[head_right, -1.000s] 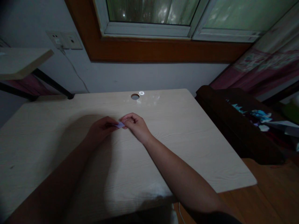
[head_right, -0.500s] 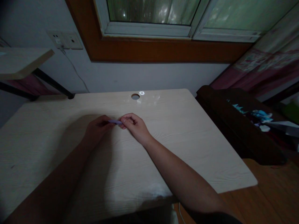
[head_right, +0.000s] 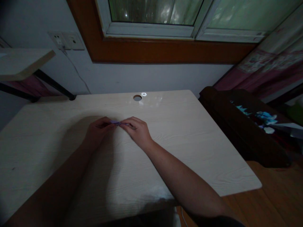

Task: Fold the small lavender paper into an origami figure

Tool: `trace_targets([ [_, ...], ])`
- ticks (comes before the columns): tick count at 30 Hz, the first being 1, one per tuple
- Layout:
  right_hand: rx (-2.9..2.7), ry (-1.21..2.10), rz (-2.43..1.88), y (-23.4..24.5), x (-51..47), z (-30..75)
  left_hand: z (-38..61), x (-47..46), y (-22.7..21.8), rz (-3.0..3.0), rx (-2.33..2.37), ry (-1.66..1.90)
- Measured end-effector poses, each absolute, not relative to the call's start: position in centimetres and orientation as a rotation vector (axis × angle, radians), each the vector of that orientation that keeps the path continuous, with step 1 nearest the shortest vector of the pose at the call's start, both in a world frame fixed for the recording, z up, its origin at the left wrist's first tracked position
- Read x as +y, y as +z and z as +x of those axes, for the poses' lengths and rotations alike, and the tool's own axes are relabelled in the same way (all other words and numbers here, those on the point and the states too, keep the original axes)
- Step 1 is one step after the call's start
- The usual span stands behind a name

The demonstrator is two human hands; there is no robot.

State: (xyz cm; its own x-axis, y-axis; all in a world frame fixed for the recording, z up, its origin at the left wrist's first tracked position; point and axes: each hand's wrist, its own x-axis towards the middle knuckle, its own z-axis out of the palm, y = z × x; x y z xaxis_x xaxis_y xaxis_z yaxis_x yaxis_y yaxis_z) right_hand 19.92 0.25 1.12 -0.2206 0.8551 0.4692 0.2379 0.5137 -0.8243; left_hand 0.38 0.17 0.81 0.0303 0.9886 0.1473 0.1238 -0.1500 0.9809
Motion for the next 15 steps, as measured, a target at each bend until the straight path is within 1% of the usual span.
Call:
trace_targets([
  [15, -1.892, 0.625, -0.890, 0.81, 0.17, 20.00, 0.30, 0.10, 0.31, 1.433, 1.187, 1.282],
])
